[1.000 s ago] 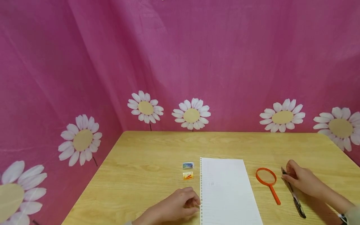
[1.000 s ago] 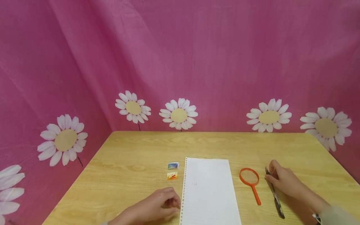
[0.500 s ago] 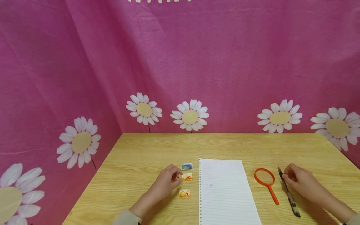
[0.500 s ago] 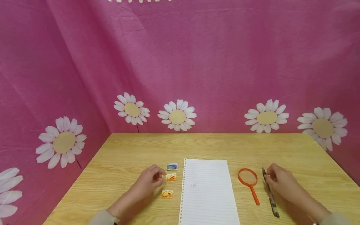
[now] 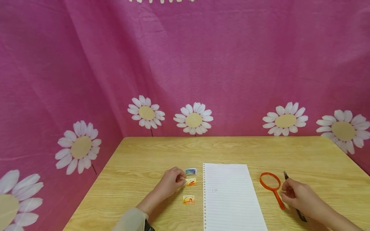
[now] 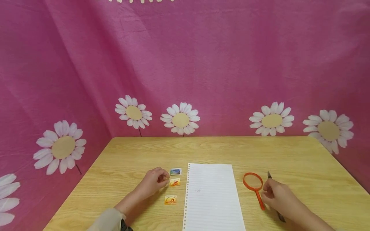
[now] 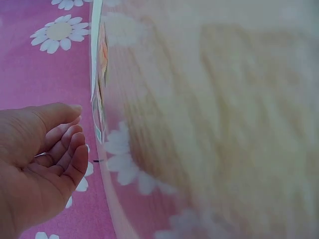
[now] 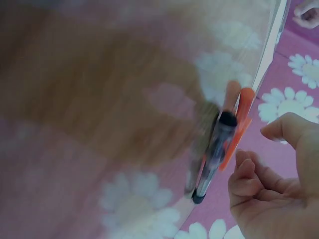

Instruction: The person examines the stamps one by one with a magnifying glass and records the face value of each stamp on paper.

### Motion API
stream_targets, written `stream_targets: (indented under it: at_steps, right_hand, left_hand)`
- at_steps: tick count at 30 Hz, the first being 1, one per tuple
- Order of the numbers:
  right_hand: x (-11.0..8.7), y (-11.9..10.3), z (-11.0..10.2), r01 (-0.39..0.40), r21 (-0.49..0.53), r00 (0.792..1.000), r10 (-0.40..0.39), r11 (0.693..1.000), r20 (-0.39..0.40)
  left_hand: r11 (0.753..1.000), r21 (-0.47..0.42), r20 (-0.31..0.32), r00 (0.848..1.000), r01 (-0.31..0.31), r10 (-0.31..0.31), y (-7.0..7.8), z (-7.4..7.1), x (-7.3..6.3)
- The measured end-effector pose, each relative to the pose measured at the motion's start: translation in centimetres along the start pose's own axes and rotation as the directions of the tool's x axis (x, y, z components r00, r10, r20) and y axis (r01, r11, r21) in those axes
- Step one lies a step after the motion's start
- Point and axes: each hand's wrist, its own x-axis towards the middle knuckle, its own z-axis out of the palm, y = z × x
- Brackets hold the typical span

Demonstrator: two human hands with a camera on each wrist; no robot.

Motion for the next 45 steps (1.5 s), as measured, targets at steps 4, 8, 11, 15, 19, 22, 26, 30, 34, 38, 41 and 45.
stream_targets:
  at_steps: [4,8,11,15,19,22,26,30,34,38,41,45]
  right_hand:
    - [-0.3,-0.5,0.1,-0.036,0.02,0.998,0.035,0.999,0.049]
    - [-0.7,-0.9,0.6,-0.02,0.031,1.0,0.02,0.999,0.012]
    - [-0.8,-1.1,0.8,-0.018,0.025,1.0,0.017,1.0,0.006]
    - [-0.7,-1.2,0.7,-0.048,0.009,0.997,0.047,0.999,0.065]
    - [-0.6,-1.2,0.7,-0.084,0.001,0.99,0.083,0.996,0.11]
    - [-0.5,-1.2,0.8,-0.113,0.0,0.986,0.112,0.994,0.123]
    - [-0.4,-1.5,0.8,-0.16,0.005,0.979,0.159,0.987,0.129]
    - [-0.2,-1.9,0.9,-0.218,0.014,0.968,0.215,0.976,0.132]
    - [0.1,-2.3,0.9,-0.275,0.003,0.952,0.272,0.961,0.141]
    - [0.1,-2.3,0.6,-0.296,-0.005,0.945,0.293,0.955,0.148]
    - [0.0,-2.1,0.4,-0.299,-0.001,0.944,0.296,0.954,0.148]
    - [0.0,-1.7,0.2,-0.315,0.005,0.939,0.311,0.949,0.146]
  left_hand:
    - [1.0,-0.006,0.031,0.999,0.017,-0.017,-0.1,0.2,0.2]
    - [0.999,-0.014,0.062,0.998,0.03,-0.03,0.0,0.2,0.4]
    - [0.999,-0.01,0.086,0.996,0.039,-0.038,0.1,0.2,0.5]
    - [0.999,-0.003,0.112,0.993,0.047,-0.047,0.1,0.2,0.5]
    - [1.0,0.015,0.116,0.993,0.016,-0.018,-0.1,0.3,0.5]
    - [1.0,0.027,0.111,0.994,-0.016,0.013,-0.2,0.4,0.4]
    - [0.999,0.029,0.11,0.994,-0.03,0.026,-0.3,0.5,0.4]
    - [1.0,0.023,0.114,0.993,-0.017,0.014,-0.4,0.5,0.5]
    - [1.0,0.025,0.114,0.993,-0.017,0.014,-0.4,0.4,0.6]
    - [0.999,0.025,0.118,0.993,-0.02,0.017,-0.4,0.4,0.6]
    - [1.0,0.02,0.123,0.992,-0.013,0.01,-0.3,0.3,0.5]
    - [1.0,0.016,0.129,0.992,-0.005,0.003,-0.3,0.3,0.5]
